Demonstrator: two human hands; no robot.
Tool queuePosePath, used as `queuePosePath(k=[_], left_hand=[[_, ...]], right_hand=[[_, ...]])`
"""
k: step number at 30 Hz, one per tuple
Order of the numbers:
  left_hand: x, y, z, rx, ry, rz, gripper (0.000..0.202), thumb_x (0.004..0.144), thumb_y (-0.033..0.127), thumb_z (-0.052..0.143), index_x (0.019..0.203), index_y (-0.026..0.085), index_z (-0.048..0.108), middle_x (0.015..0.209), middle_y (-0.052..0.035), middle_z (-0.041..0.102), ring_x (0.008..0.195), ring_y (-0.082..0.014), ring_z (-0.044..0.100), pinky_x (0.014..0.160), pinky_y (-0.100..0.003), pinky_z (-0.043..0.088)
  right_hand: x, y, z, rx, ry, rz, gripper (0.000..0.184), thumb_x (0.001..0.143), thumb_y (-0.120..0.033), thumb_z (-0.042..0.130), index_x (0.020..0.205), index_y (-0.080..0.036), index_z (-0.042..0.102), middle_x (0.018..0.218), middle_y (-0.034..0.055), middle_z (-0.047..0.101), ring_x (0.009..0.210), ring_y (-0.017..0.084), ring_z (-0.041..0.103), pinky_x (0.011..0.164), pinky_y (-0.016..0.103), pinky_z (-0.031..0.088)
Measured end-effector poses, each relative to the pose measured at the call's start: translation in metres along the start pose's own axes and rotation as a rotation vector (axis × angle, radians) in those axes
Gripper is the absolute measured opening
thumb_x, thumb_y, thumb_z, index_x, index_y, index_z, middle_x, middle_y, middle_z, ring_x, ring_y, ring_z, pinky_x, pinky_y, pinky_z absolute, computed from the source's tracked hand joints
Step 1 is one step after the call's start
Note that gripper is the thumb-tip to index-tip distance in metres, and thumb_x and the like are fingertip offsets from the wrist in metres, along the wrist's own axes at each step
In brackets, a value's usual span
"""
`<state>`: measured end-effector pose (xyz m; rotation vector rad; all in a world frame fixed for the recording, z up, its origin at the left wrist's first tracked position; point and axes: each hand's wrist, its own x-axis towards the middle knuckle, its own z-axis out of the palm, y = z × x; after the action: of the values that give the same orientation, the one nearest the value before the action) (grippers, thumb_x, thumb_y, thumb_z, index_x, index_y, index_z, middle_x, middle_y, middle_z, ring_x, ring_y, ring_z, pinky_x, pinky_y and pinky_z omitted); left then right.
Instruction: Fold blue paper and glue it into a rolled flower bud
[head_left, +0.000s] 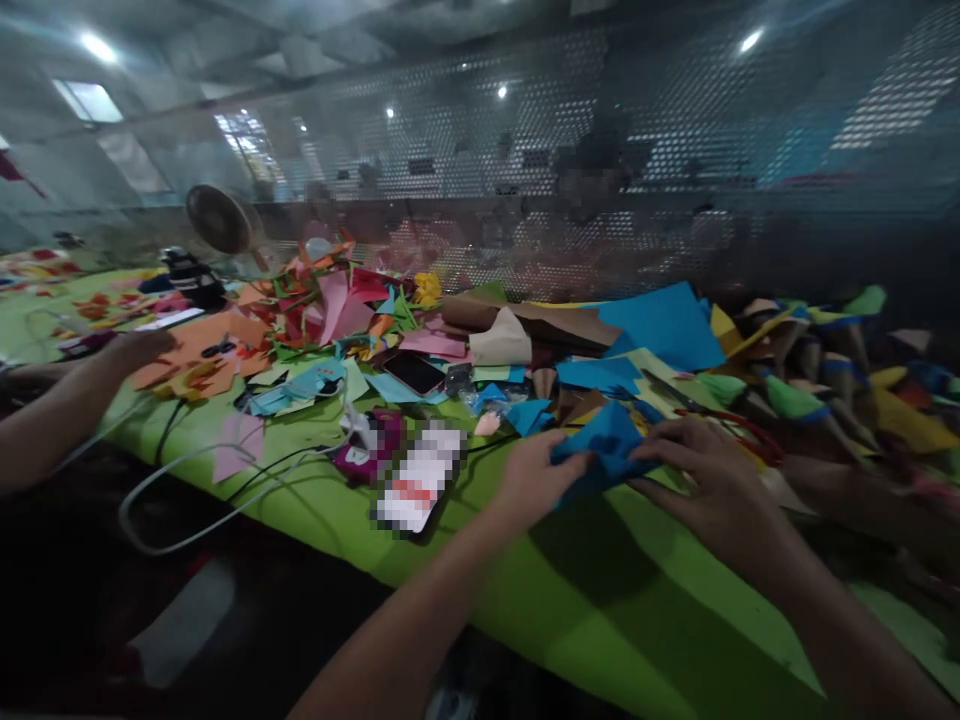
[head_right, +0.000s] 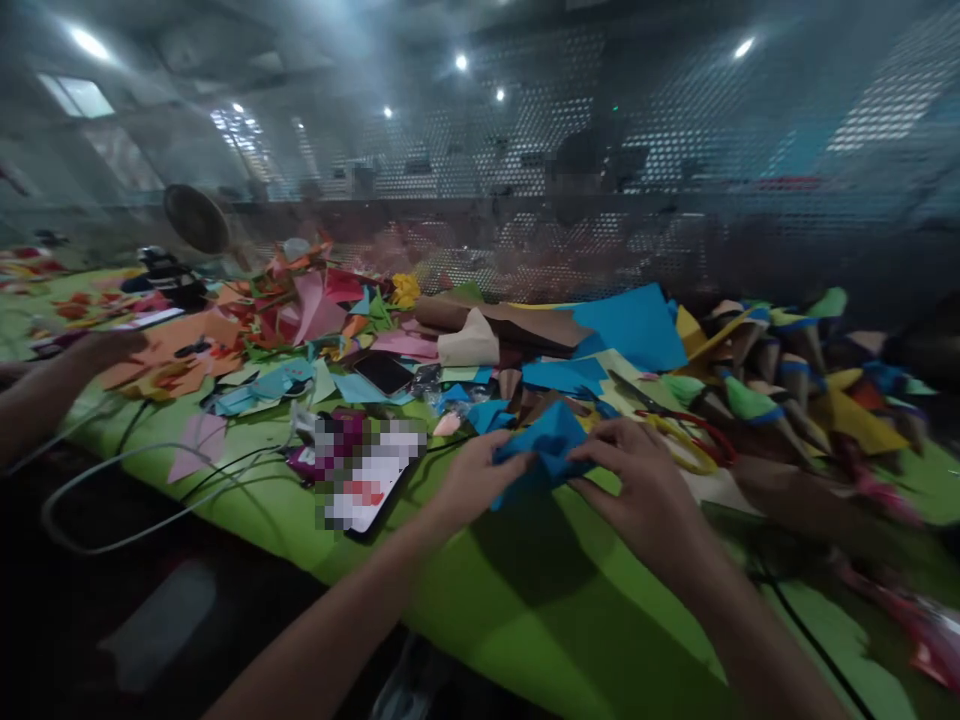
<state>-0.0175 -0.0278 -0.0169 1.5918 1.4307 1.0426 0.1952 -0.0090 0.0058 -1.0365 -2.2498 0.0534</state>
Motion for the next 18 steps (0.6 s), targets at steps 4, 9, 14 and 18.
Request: queuePosePath(k=[4,9,14,18], left_hand=[[0.0,0.0,-0.007,-0.181,0.1,-0.139,0.023,0.084,0.04,0.056,0.079,0.019,0.064,0.083,-0.0029,0.065,0.084,-0.019,0.059,0.075,-0.027,0.045],[-0.006,-0.001,-0.012,-0.253,0.122,-0.213,0.017,0.082,0.034,0.059,0.088,0.018,0.062,0.084,-0.0016,0.063,0.079,-0.0168,0.058,0.071,-0.026,0.046],[-0.023,0.0,-0.013,-0.38,0.046,-0.225,0.046,0.085,0.029,0.057,0.129,0.019,0.05,0.091,-0.0025,0.064,0.077,-0.0152,0.06,0.069,-0.026,0.051],[-0.049,-0.001,-0.023,-0.2,-0.037,-0.137,0.063,0.09,0.028,0.052,0.149,0.027,0.031,0.09,-0.0011,0.067,0.074,-0.0159,0.062,0.071,-0.029,0.053]], right_hand=[[-0.002,-0.002,-0.009,-0.037,-0.052,0.015,0.02,0.075,-0.009,0.053,0.075,-0.024,0.067,0.103,0.0084,0.067,0.1,0.03,0.059,0.082,0.045,0.046],[-0.014,-0.008,-0.012,-0.258,-0.054,0.0,0.033,0.075,-0.002,0.049,0.086,-0.023,0.071,0.126,0.0096,0.064,0.12,0.036,0.051,0.092,0.052,0.044],[-0.034,-0.019,-0.003,-0.284,-0.117,-0.063,0.052,0.083,-0.001,0.045,0.117,-0.032,0.07,0.142,0.0032,0.058,0.127,0.034,0.05,0.099,0.055,0.04],[-0.053,-0.021,0.003,-0.125,-0.224,-0.049,0.057,0.082,0.001,0.04,0.118,-0.032,0.07,0.125,0.0011,0.07,0.111,0.027,0.063,0.09,0.047,0.049]])
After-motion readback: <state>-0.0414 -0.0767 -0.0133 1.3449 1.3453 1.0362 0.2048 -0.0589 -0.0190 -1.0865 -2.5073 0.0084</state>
